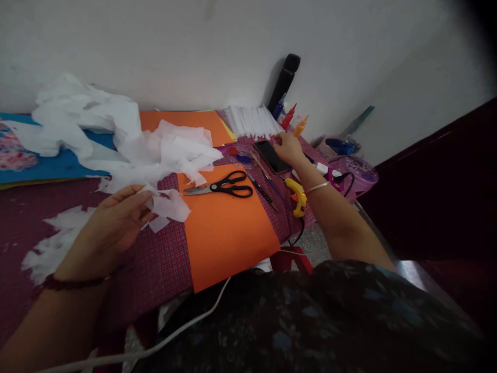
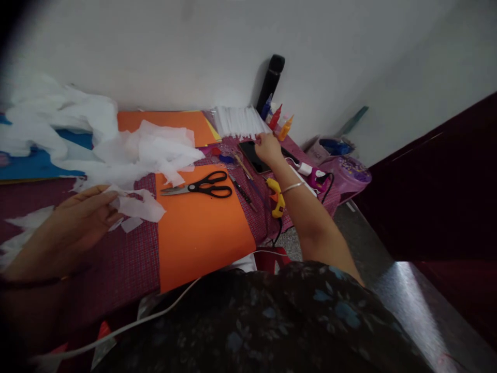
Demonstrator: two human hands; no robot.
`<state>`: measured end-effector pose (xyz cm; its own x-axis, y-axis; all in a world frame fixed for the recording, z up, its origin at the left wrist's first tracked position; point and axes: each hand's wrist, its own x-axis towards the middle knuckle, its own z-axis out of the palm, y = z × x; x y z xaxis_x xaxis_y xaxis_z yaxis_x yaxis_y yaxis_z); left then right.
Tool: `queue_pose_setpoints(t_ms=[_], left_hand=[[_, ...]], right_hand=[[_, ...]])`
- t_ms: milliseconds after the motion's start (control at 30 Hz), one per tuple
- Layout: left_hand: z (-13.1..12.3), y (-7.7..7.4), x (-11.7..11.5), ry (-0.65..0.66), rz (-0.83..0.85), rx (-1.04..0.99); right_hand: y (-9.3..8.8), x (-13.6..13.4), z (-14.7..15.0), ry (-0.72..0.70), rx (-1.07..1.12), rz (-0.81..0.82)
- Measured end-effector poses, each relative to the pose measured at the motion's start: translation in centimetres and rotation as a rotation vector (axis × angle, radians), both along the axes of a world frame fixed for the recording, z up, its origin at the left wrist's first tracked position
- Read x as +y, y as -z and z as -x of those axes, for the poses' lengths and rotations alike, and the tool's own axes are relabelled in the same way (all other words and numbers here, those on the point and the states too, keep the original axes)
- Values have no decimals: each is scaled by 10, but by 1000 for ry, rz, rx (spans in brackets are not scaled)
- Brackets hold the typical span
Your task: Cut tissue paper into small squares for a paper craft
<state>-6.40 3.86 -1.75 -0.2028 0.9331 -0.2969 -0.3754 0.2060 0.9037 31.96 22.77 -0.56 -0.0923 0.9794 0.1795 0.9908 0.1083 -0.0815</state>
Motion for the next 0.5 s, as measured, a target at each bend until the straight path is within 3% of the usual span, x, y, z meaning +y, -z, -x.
queue_pose_setpoints(t_ms=[33, 100, 167, 200, 300, 500], left_hand=[[0, 0, 0, -3, -11, -11], [0, -3, -1, -12, -43, -25], [0, -6, -2, -16, -71, -20], [-1, -7, -3, -12, -81, -19], [-2, -11, -6, 0, -96, -38], [5, -9, -4, 14, -129, -37]], right_hand=[[-1, -14, 13, -88, 36, 20], [0, -49, 40, -430, 202, 69], [4, -83, 63, -715, 180, 100], [7, -96, 71, -762, 121, 89], [20, -112, 87, -729, -100, 106], [31, -86, 92, -699, -247, 162]])
